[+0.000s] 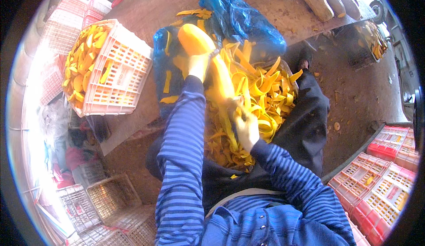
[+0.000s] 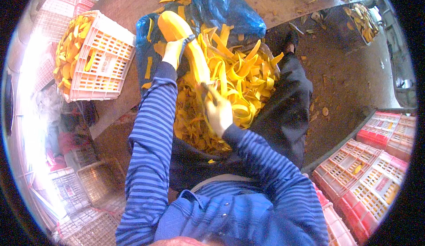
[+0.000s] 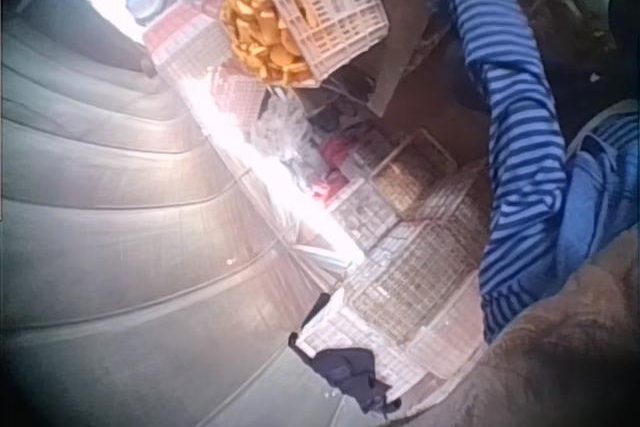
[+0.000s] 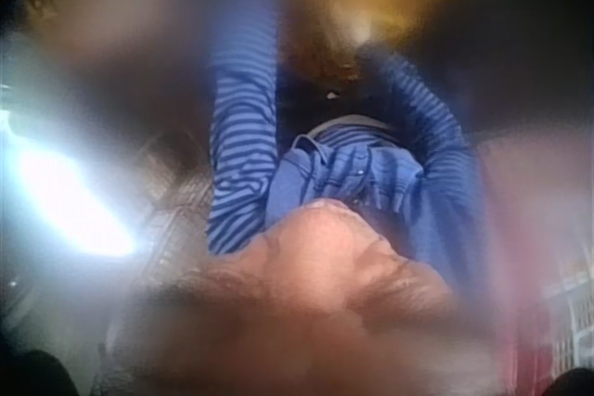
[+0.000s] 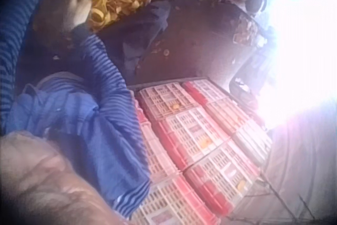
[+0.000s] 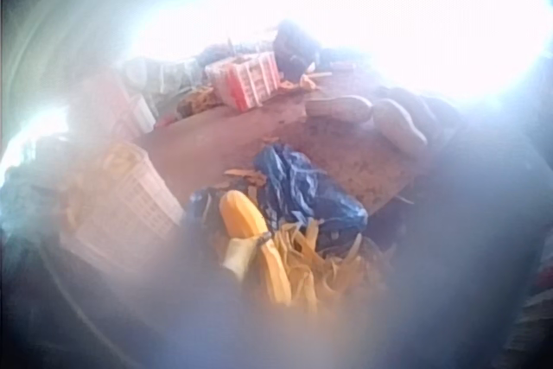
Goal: The person sits on the floor and peels a large yellow cassava root using a small knife. The peels fall onto a blue plastic sheet on the lap, and the peeled cassava is placed into a white plastic crate.
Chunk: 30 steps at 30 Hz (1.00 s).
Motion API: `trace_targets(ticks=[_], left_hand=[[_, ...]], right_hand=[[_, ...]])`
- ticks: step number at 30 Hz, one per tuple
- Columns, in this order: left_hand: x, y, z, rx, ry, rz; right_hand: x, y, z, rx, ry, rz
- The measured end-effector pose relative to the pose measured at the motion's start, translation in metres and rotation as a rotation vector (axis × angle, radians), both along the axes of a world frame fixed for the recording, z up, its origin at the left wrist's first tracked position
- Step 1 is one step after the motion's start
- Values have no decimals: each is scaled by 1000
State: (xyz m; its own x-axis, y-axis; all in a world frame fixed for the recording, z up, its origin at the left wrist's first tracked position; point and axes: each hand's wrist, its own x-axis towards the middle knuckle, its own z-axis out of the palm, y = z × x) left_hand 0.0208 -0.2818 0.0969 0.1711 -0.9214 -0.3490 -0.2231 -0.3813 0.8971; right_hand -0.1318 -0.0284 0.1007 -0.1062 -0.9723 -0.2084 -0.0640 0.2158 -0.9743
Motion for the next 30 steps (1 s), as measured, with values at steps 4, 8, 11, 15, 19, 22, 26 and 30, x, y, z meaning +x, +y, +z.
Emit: trace_targets(ticks=[4,8,11,15,19,22,26,30], left_hand=[[-3,-8,3,-18,-247,9],[-9,-2,16,-1,-407,-32],[-14,1,24,-54,-423,-28],[-16,3,27,-15,-479,-24],[-16,4,25,-46,-495,-64],[-16,5,22,-75,-490,-53],[-17,4,20,-121,-747,-134],[-16,4,29,5,-565,-83]], right_hand=[[18,28,0,-141,156,118],[18,40,12,461,72,215],[15,6,9,-162,-84,-170],[23,8,-5,39,-47,-43],[28,37,-14,-378,238,47],[23,28,-14,8,-103,-23],[21,15,-6,-119,86,24],[21,38,2,114,301,300]])
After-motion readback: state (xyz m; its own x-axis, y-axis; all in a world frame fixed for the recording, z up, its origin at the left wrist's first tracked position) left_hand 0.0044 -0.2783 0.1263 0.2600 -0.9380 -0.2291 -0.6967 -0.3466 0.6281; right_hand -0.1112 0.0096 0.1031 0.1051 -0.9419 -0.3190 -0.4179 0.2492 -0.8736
